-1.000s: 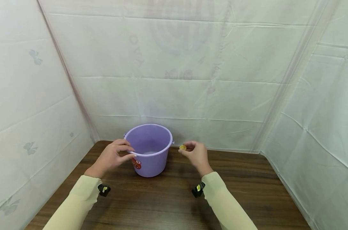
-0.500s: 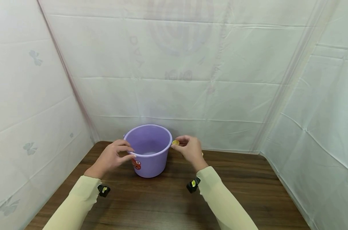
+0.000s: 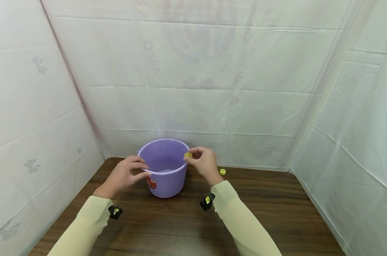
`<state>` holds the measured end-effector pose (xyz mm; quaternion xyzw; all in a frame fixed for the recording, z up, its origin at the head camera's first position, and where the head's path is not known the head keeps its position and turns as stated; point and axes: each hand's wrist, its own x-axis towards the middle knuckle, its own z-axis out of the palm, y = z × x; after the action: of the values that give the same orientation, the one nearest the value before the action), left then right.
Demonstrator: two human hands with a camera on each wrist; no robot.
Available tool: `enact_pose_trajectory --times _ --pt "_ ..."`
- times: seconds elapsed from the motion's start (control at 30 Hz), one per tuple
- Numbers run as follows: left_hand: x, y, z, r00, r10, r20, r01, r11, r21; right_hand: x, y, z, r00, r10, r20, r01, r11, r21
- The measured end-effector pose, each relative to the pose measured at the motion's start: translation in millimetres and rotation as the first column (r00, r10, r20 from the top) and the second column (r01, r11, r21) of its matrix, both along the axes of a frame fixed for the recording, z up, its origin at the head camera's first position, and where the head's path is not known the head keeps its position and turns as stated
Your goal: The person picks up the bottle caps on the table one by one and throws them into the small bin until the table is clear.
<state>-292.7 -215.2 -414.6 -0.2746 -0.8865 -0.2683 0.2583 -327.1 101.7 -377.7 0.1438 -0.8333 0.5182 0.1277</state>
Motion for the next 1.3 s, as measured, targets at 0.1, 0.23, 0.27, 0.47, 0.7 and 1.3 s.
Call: enact_pose_trajectory --times 0.1,0.23,0.27,0.47,0.7,1.3 --pt "-0.1 0 -0.1 1.0 -0.002 0.002 0.002 1.0 0.001 -1.0 -5 1.3 1.0 0.002 0.014 -0.002 1.0 -0.002" --pt "-0.1 0 -0.1 1.0 -0.003 0.004 0.003 1.0 -0.002 -2.3 -11 3.0 1.0 0.008 0.021 -0.008 1.0 -0.008" --pt "-0.1 0 -0.1 1.0 -0.002 0.004 0.002 1.0 -0.003 -2.6 -13 3.3 1.0 0.012 0.021 -0.011 1.0 -0.009" --pt "0.8 -1 1.3 1.0 0.008 -0.001 -0.008 1.0 -0.007 -7.3 -22 2.6 0.999 0.021 0.024 -0.021 1.0 -0.01" --pt "2.1 0 2.7 1.0 0.011 0.017 -0.01 1.0 -0.013 -11.1 -33 4.5 0.999 0.024 0.026 -0.024 1.0 -0.011" --pt "-1.5 1 0.6 1.0 -0.005 0.012 0.005 1.0 -0.006 -20.9 -46 1.5 0.998 0.017 0.061 -0.017 1.0 -0.007"
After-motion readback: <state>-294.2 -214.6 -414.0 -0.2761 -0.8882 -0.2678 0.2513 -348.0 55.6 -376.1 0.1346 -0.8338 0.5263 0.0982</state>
